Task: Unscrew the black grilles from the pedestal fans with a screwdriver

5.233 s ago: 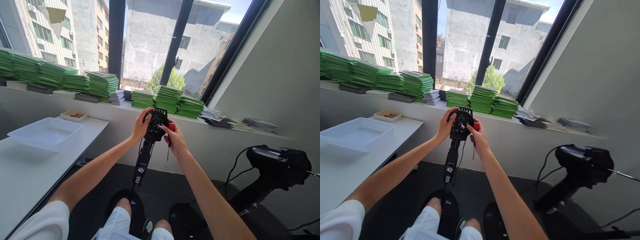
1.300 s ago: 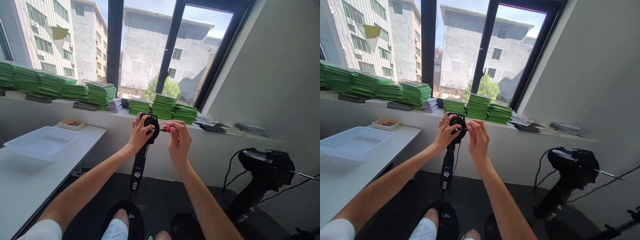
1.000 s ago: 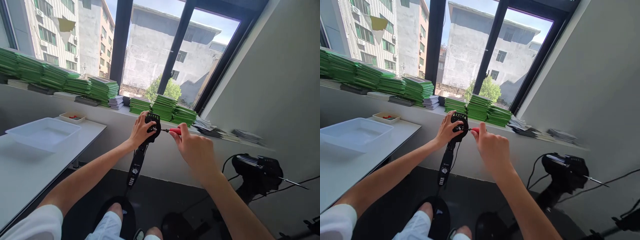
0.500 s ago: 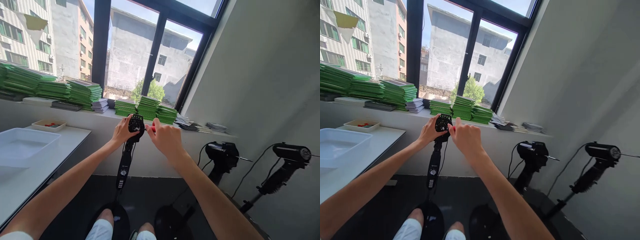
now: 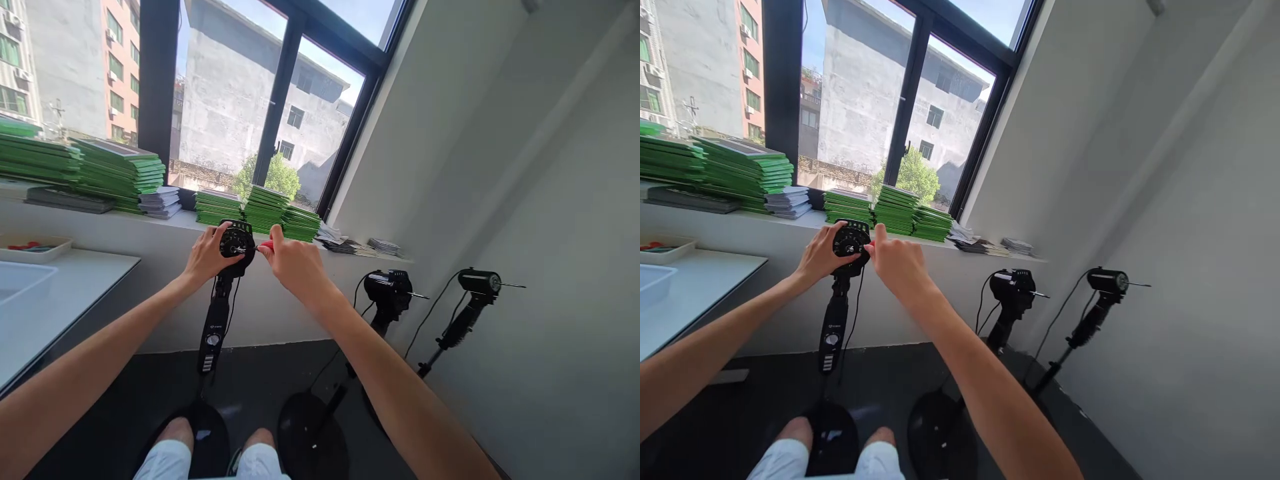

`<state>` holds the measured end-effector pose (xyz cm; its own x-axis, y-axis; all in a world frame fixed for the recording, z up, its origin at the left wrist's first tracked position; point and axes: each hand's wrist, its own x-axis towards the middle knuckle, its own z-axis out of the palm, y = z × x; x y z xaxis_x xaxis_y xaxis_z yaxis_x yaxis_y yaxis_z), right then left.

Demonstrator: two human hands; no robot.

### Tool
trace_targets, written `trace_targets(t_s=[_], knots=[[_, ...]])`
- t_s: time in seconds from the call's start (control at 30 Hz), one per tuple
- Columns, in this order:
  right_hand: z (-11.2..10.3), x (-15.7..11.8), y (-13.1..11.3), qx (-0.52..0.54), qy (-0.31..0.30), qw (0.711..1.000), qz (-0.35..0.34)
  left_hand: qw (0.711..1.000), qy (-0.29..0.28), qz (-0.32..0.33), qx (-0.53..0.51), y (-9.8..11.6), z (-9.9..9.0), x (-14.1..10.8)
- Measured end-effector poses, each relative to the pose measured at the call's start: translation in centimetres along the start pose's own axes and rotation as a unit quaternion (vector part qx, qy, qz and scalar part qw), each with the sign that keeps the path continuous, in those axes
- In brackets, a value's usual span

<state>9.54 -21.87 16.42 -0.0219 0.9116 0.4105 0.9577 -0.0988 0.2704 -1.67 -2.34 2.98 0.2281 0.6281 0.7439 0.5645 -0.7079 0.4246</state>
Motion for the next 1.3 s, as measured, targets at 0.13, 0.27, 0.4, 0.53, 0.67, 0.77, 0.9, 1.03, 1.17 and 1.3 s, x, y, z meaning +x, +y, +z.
trace_targets(t_s=[0.13, 0.27, 0.4, 0.53, 0.67, 0.77, 0.9, 1.03, 1.17, 1.3], knots=[[-0.2, 0.0, 0.3, -0.007, 0.015, 0.999, 0.041, 1.0, 0.001, 0.01, 0.0, 0.2, -0.1, -0.1], [-0.5, -0.3, 0.7, 0.015, -0.005, 1.0, 0.008, 1.0, 0.006, 0.006, 0.004, 0.3, -0.3, -0.3], [-0.5, -0.5, 0.6, -0.014, 0.001, 0.999, 0.038, 1.0, 0.006, 0.0, 0.006, 0.4, -0.4, -0.4], [-0.5, -0.4, 0.3, -0.009, -0.01, 1.0, 0.018, 1.0, -0.007, 0.005, 0.015, 0.4, -0.5, -0.3], [-0.5, 0.1, 0.4, -0.03, 0.002, 0.999, 0.038, 1.0, -0.001, 0.007, 0.021, 0.2, -0.4, 0.1], [-0.4, 0.6, 0.5, -0.022, 0.002, 0.999, 0.028, 1.0, 0.011, 0.011, 0.014, 0.0, -0.2, 0.4], [-0.5, 1.0, 0.5, -0.038, 0.018, 0.998, 0.049, 1.0, 0.019, 0.017, 0.006, 0.0, -0.2, 0.8], [-0.6, 1.1, 0.4, -0.014, 0.003, 0.999, 0.029, 1.0, 0.021, 0.016, 0.005, 0.2, -0.4, 0.9], [-0.4, 1.1, 0.3, -0.069, 0.015, 0.996, 0.047, 1.0, 0.023, 0.015, -0.001, 0.3, -0.5, 1.0], [-0.1, 1.1, 0.3, -0.037, 0.008, 0.999, 0.021, 1.0, 0.025, 0.012, -0.002, 0.3, -0.5, 1.1]])
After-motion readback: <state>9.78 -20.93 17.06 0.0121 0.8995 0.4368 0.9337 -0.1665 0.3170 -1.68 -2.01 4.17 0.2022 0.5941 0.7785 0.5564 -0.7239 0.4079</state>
